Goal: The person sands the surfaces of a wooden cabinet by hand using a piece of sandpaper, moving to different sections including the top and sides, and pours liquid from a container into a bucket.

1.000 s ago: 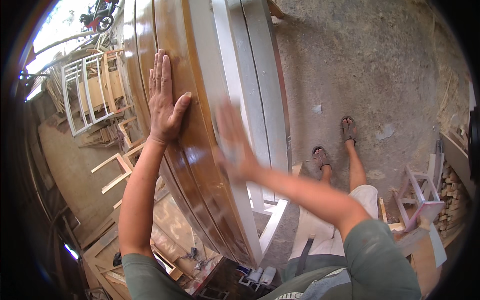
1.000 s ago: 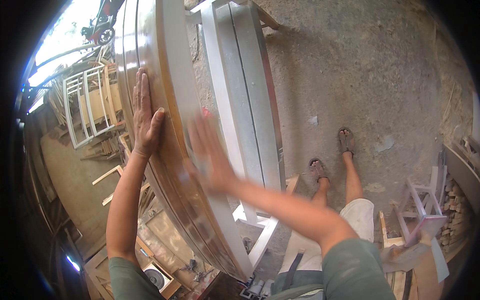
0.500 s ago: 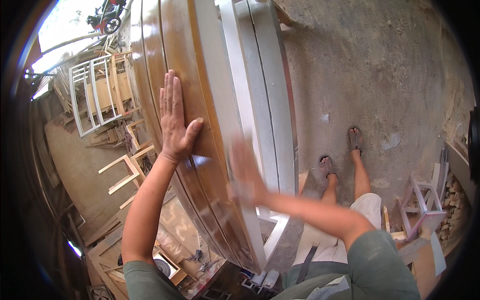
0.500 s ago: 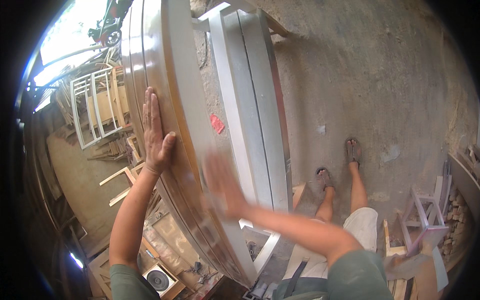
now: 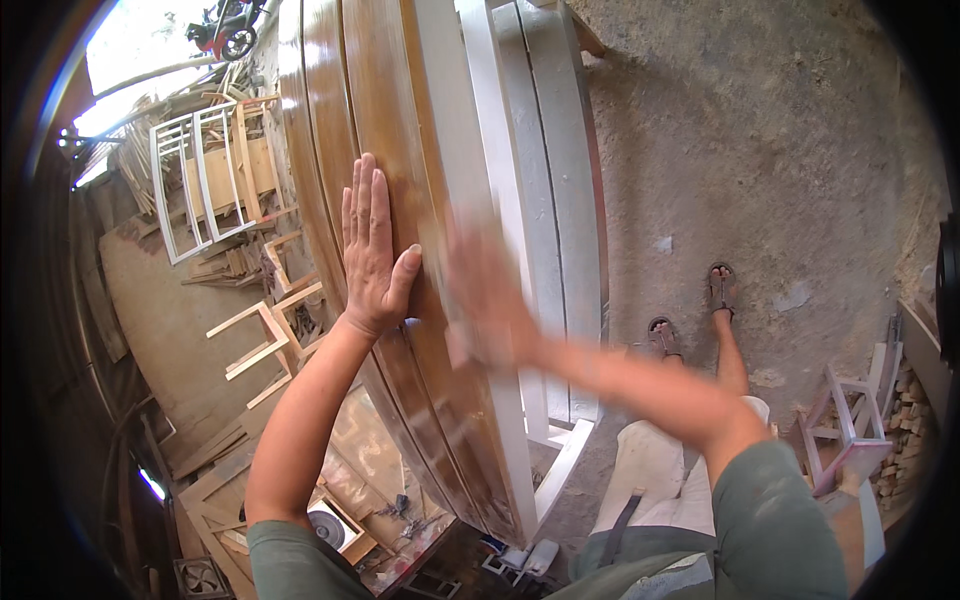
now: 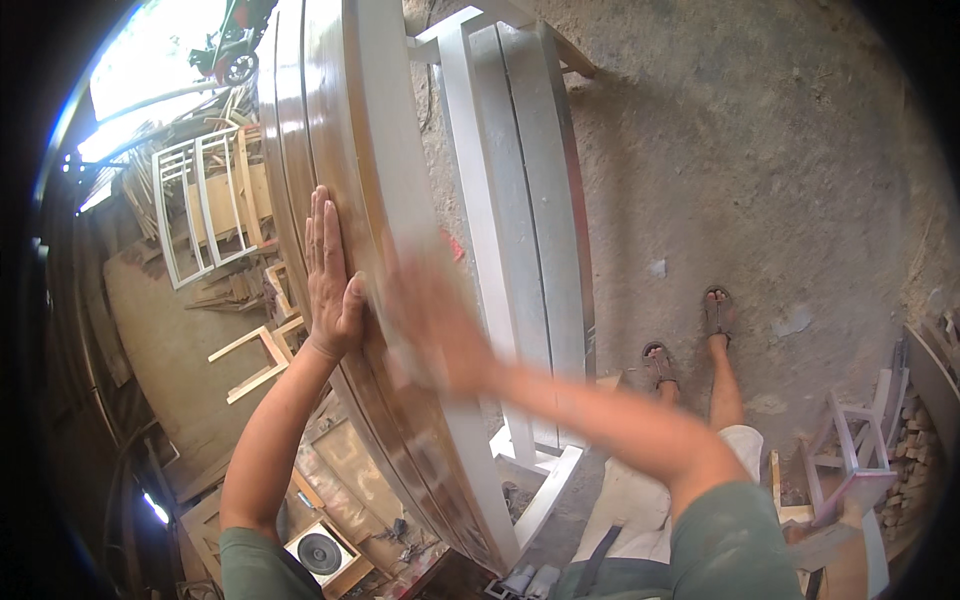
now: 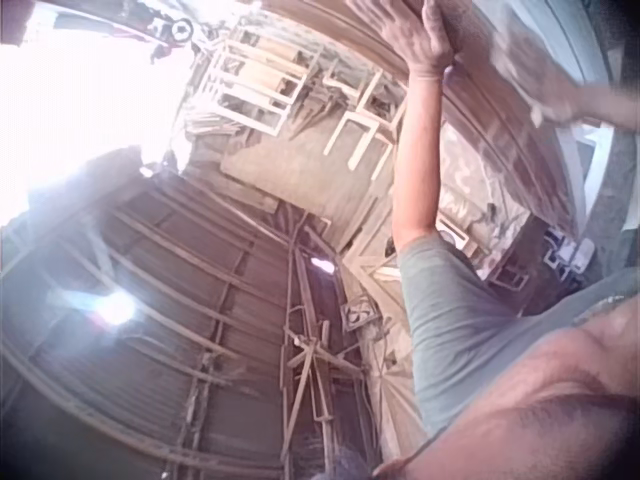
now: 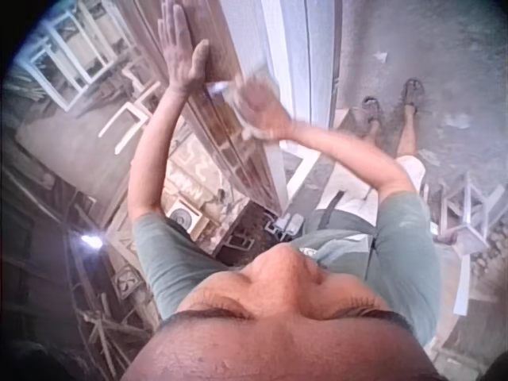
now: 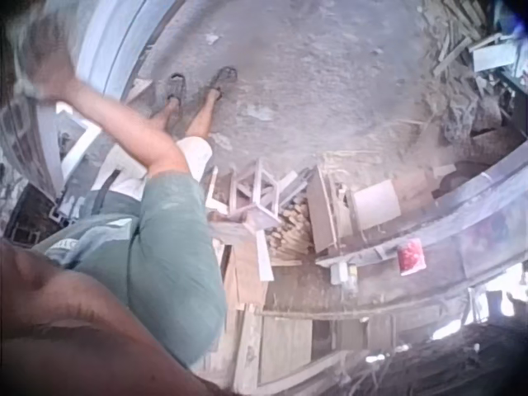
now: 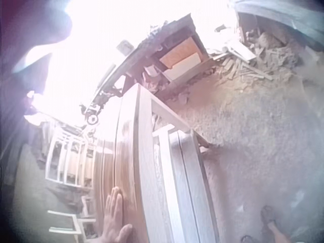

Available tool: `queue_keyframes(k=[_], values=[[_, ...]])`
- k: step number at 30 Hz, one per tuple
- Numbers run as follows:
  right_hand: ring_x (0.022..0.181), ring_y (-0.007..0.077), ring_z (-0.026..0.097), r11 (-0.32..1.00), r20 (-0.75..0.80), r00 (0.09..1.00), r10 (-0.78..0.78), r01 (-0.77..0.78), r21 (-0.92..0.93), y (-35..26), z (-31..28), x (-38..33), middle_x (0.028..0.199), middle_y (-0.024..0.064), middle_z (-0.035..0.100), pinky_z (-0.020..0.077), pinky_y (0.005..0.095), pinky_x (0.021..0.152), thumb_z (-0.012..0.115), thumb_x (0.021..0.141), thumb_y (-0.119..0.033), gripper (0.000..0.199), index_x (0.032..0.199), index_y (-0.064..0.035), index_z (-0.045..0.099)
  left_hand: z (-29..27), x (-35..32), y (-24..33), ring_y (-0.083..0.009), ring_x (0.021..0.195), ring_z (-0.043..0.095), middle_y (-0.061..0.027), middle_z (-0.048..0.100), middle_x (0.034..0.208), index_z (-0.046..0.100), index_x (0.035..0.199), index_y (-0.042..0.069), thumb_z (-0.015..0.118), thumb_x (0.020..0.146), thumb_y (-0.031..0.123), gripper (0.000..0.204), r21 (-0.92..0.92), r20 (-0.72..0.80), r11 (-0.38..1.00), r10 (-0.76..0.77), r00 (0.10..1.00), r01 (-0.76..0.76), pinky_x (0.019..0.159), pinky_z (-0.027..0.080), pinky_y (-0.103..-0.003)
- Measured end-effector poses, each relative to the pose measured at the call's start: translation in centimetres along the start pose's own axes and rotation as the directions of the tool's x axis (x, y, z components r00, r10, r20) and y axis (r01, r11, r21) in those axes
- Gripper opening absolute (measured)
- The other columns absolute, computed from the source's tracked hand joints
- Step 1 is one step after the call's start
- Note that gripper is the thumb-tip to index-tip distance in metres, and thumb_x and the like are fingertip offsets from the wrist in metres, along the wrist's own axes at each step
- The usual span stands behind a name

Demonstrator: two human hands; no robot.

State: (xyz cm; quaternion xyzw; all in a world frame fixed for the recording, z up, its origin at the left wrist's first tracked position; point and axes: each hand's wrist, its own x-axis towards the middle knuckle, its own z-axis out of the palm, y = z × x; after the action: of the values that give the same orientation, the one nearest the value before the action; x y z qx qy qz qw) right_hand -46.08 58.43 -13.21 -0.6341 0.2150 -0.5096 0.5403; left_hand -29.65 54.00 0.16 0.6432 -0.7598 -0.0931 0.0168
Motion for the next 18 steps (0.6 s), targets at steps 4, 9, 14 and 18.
queue_keyframes(k=[4, 9, 14, 18], values=[[0.153, 0.0435, 0.009, 0.982, 0.205, 0.961, -0.188, 0.188, 0.02, -7.5, 1.9, -17.6, 0.162, 0.0286, 0.017, 0.0079, 0.0601, 0.122, 0.06, 0.089, -0.053, 0.095, 0.156, 0.0005, 0.018, 0.7, 1.2, 0.0, -0.0361, 0.155, 0.009, -0.0229, 0.013, 0.166, 0.014, 0.159, -0.002, 0.033, 0.101, 0.053, 0.082, 0.004, 0.001, 1.0, 0.025, 1.0, -0.025, 0.124, 0.004, -0.048], [0.155, 0.0361, 0.008, 0.958, 0.087, 0.958, -0.271, 0.278, -0.076, 4.6, -3.7, 9.2, 0.166, 0.0185, 0.014, 0.01, 0.0555, 0.123, 0.059, 0.093, -0.046, 0.086, 0.16, -0.0104, 0.019, 0.7, 0.4, -0.8, -0.0365, 0.155, 0.009, -0.0235, 0.013, 0.166, 0.014, 0.159, -0.002, 0.032, 0.101, 0.053, 0.082, 0.003, -0.003, 1.0, 0.024, 1.0, -0.024, 0.124, 0.003, -0.048], [0.149, 0.0357, 0.018, 0.994, -0.022, 0.994, -0.106, 0.105, -0.038, 3.7, -2.7, 8.3, 0.156, 0.0199, 0.026, 0.0162, 0.0547, 0.12, 0.053, 0.095, -0.045, 0.071, 0.15, -0.0058, 0.029, 0.5, 0.2, -0.8, -0.037, 0.155, 0.009, -0.0234, 0.012, 0.166, 0.013, 0.159, -0.002, 0.032, 0.101, 0.053, 0.083, 0.006, 0.021, 1.0, 0.005, 1.0, -0.005, 0.124, 0.003, -0.048], [0.135, 0.0399, 0.042, 0.962, 0.313, 0.911, -0.269, 0.269, 0.042, -7.8, 0.2, -15.9, 0.133, 0.026, 0.052, 0.0327, 0.0596, 0.112, 0.052, 0.092, -0.035, 0.055, 0.127, 0.0063, 0.052, 1.4, 0.9, -0.6, -0.0369, 0.155, 0.008, -0.0244, 0.011, 0.166, 0.012, 0.159, -0.002, 0.029, 0.101, 0.054, 0.082, 0.007, 0.016, 1.0, 0.013, 1.0, -0.013, 0.124, 0.003, -0.047]])
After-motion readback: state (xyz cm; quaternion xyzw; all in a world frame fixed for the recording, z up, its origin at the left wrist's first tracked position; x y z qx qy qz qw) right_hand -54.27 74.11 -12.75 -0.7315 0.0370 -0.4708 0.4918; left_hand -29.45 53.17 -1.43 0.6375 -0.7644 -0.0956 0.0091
